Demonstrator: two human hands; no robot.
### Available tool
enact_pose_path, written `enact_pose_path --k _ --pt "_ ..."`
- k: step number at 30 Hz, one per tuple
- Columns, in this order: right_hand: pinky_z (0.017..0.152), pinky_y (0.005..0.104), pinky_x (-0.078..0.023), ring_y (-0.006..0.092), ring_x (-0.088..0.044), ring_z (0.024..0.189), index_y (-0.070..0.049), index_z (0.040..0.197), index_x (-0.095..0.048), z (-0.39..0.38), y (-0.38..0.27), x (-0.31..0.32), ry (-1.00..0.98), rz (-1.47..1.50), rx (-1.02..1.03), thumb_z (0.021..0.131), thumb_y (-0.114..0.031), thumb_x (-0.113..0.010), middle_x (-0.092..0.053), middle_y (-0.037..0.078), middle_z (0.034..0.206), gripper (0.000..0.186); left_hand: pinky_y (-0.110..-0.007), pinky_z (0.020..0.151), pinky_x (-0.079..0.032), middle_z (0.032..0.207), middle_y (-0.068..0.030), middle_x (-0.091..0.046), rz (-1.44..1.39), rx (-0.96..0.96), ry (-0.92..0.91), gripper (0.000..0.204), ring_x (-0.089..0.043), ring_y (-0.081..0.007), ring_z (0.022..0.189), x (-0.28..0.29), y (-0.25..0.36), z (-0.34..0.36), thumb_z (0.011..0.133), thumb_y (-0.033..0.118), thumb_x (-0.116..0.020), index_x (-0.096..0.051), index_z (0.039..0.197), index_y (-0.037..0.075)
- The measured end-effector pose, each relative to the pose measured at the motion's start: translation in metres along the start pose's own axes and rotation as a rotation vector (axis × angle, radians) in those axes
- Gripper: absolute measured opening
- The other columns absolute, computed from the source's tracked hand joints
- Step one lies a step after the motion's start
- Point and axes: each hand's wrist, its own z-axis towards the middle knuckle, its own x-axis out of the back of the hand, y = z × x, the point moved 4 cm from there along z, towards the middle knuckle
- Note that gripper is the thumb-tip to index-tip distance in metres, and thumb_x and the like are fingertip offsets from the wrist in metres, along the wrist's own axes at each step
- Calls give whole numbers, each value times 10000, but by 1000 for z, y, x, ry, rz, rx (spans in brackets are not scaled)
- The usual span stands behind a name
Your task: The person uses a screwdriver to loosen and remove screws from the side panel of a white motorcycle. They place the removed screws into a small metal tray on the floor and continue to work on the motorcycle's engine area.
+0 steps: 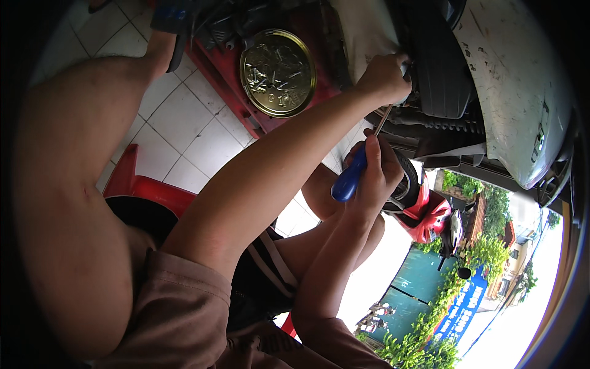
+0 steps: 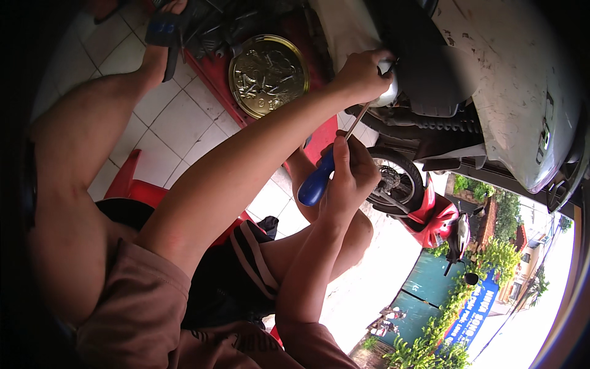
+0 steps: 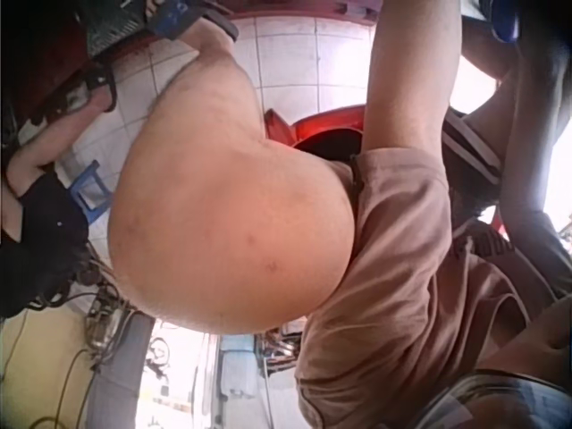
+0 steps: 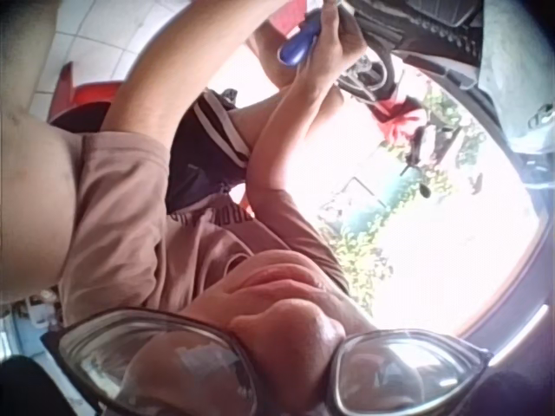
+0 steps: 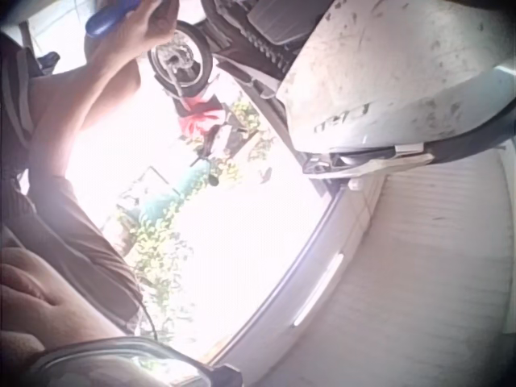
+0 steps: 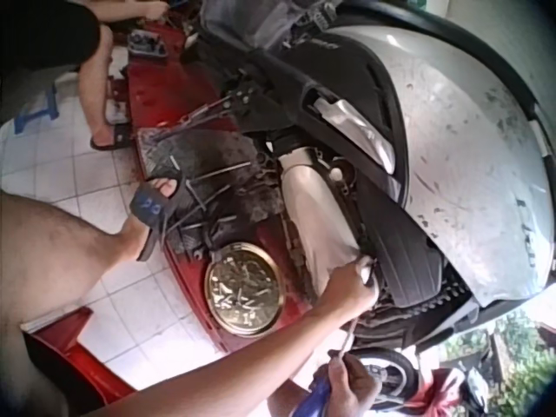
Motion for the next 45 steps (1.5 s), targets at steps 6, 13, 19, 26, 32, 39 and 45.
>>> enact_pose_path --k 6,13,19,26,32,39,45 --pt "483 206 -409 115 -532 533 74 1022 -608 2 -13 -2 -70 146 -74 943 -228 -543 -587 77 687 318 -393 828 -524 891 -201 -674 -23 3 48 345 -663 -350 861 -1 2 5 763 257 -662 -645 1059 81" --pt "773 281 -383 129 -461 789 -9 1155 -434 -3 -16 -12 -481 902 -426 982 -163 -419 -479 47 895 232 -413 823 -512 896 -230 -672 -125 283 -46 352 -658 -364 884 10 -12 -22 780 248 -565 -643 978 -32" --pt "790 335 -399 153 -466 816 -11 1116 -461 20 -36 0 -643 1220 -636 943 -60 -405 -464 38 881 188 -303 456 -480 639 -50 -643 399 376 -568 383 -607 -154 542 41 50 -26 881 356 -544 -675 819 1" --pt "742 306 -496 172 -557 838 37 1090 -480 26 -43 -12 -461 1342 -612 963 -79 -384 -550 99 958 196 -386 720 -544 819 -156 -692 1303 45 -704 322 -689 -282 738 37 187 -75 872 276 -515 -688 910 8" --pt "879 388 -505 255 -540 946 36 1100 -413 47 -12 -27 -647 1735 -520 956 -4 -322 -507 173 1016 175 -277 529 -502 845 -160 -658 670 547 -641 446 -669 -195 728 75 180 -131 947 372 -491 -602 806 -36" --pt "845 321 -517 198 -620 909 -43 1022 -580 13 -33 -35 -669 1237 -431 972 -252 -500 -629 100 957 229 -382 546 -497 735 -146 -630 1078 -281 -279 201 -649 -307 674 104 180 -132 870 198 -617 -595 818 5" --pt "782 314 -513 171 -617 782 -20 918 -599 -4 -27 -34 -630 1125 -367 892 -238 -629 -635 60 870 222 -455 660 -506 810 -214 -638 1233 -535 -275 314 -643 -390 785 100 184 -152 820 260 -680 -594 818 -42"
